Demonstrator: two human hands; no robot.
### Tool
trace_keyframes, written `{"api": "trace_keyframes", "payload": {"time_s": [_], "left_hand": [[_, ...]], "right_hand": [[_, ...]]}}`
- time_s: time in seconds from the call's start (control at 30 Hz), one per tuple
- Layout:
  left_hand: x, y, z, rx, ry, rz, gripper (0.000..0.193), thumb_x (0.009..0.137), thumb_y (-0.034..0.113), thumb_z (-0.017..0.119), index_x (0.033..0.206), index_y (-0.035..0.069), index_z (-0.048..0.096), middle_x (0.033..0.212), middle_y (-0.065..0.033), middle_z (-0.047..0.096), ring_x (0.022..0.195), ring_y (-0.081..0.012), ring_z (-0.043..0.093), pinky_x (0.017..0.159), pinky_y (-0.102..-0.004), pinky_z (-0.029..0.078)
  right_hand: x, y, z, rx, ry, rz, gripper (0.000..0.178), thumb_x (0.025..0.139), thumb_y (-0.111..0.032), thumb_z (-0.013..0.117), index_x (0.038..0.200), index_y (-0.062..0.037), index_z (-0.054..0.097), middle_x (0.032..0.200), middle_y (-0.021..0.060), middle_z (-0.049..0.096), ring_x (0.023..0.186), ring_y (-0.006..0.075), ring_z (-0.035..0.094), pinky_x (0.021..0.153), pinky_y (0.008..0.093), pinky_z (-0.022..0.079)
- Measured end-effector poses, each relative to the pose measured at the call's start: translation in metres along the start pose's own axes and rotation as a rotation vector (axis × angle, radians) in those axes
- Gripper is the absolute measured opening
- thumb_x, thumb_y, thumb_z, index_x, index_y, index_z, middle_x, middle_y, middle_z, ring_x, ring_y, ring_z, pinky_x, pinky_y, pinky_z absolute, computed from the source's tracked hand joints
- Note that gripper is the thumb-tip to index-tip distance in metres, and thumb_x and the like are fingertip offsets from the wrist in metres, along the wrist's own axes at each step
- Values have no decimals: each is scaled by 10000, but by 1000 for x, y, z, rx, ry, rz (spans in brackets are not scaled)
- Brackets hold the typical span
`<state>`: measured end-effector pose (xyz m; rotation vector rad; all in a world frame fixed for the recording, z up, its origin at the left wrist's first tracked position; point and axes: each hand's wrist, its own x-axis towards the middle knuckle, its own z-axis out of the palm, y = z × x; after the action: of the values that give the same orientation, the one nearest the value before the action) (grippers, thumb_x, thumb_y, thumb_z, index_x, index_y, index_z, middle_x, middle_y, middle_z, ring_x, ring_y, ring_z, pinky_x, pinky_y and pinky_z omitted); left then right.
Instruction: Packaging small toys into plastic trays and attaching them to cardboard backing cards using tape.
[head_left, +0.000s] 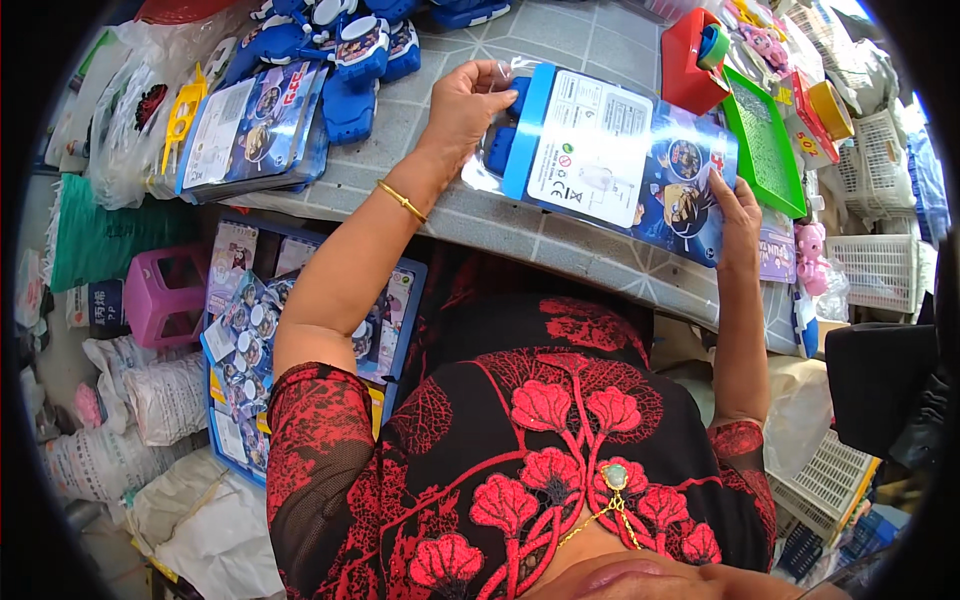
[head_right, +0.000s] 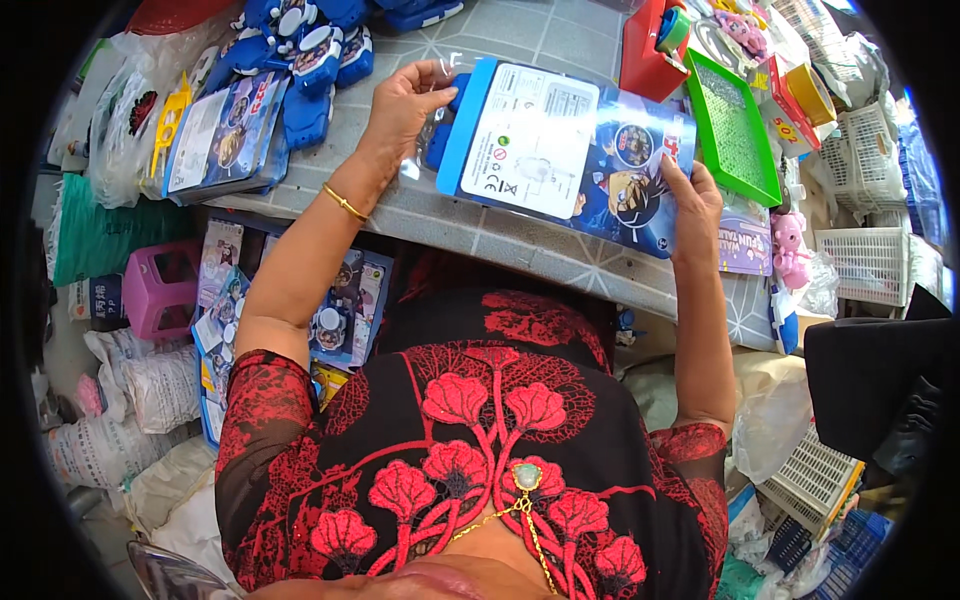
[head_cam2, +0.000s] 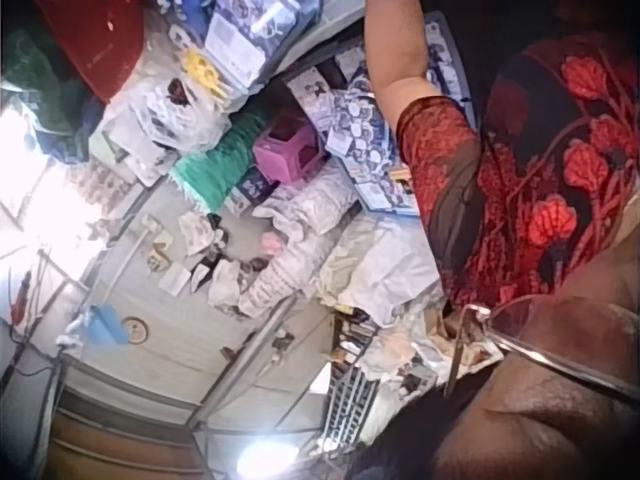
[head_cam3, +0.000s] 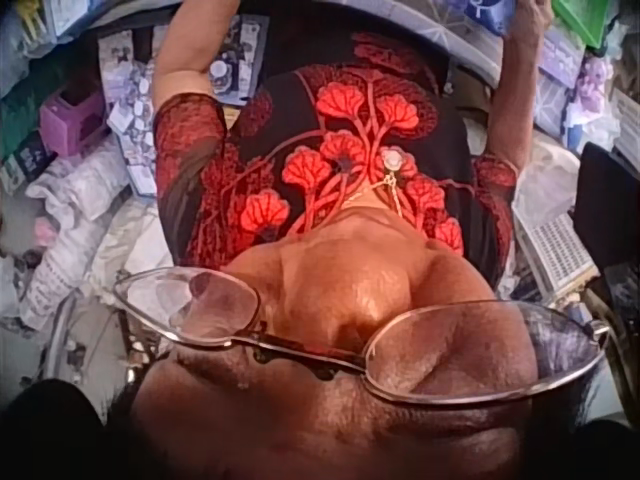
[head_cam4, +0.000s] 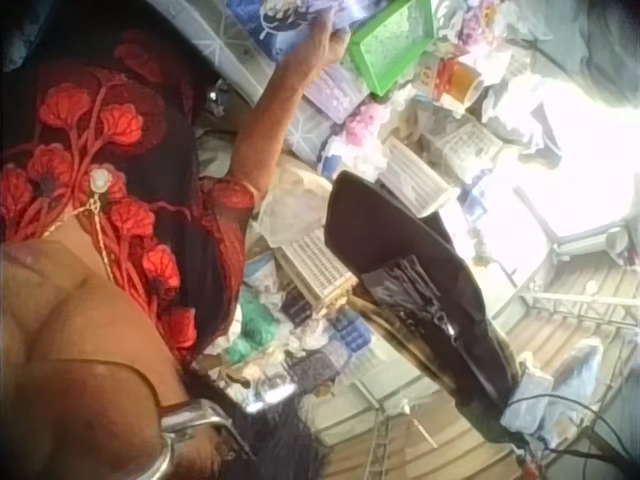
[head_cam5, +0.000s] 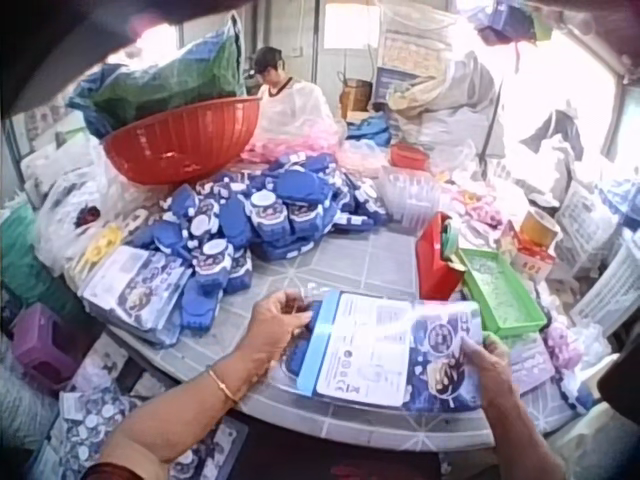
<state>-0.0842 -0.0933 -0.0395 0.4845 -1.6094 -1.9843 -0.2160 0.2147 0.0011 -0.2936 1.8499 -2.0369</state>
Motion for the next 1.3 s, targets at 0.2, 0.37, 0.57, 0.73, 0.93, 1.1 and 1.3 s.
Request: {"api": "trace_keyframes", "payload": {"time_s": [0.2, 0.37, 0.57, 0.73, 0.93, 1.1, 1.3], "left_hand": [[-2, 4, 4, 40, 14, -34, 250, 780, -61, 622, 1024, -18, 586, 966, -72, 621, 886, -136, 586, 828, -237, 472], [-4, 5, 5, -11, 6, -27, 300, 773, -63, 612, 1070, -31, 575, 978, -81, 626, 892, -137, 596, 849, -248, 471], [-2, 3, 1, -64, 70, -41, 285, 783, -20, 639, 1059, -40, 576, 970, -90, 627, 855, -123, 601, 761, -214, 488], [-1, -2, 6, 94, 158, 51, 223, 776, 43, 686, 973, -36, 617, 867, -70, 643, 742, -97, 600, 665, -207, 494], [-4, -2, 10, 82, 214, 87, 154, 781, 90, 694, 874, -28, 657, 764, -38, 651, 658, -74, 585, 603, -203, 489], [-3, -7, 11, 120, 240, 170, 136, 811, 108, 666, 848, -23, 668, 744, -29, 653, 647, -62, 576, 595, -199, 481], [-3, -8, 14, 72, 241, 189, 141, 829, 115, 645, 843, -23, 668, 737, -24, 650, 633, -55, 565, 577, -198, 469]], "right_hand": [[5, 12, 2, 34, 25, 78, 139, 852, -122, 633, 938, -19, 595, 847, 42, 652, 684, 77, 610, 618, 200, 497], [14, 22, 11, 42, -45, 93, 149, 869, -121, 611, 964, -11, 581, 879, 60, 648, 729, 107, 615, 646, 239, 505], [19, 19, 6, 37, -54, 126, 155, 859, -125, 626, 957, -12, 583, 861, 61, 650, 698, 108, 618, 625, 236, 508], [23, 23, -2, 15, -46, 127, 139, 843, -117, 648, 916, -10, 596, 829, 54, 651, 664, 95, 610, 606, 219, 500], [19, 18, 2, -17, -20, 81, 124, 830, -99, 661, 903, -7, 623, 811, 46, 657, 651, 80, 605, 597, 198, 489], [20, 10, 10, -7, 9, 30, 128, 825, -100, 664, 915, -10, 648, 818, 40, 666, 652, 75, 610, 602, 190, 488], [24, 15, 8, -15, 16, 75, 141, 816, -100, 667, 924, -10, 655, 818, 37, 668, 654, 76, 612, 603, 187, 489]]}}
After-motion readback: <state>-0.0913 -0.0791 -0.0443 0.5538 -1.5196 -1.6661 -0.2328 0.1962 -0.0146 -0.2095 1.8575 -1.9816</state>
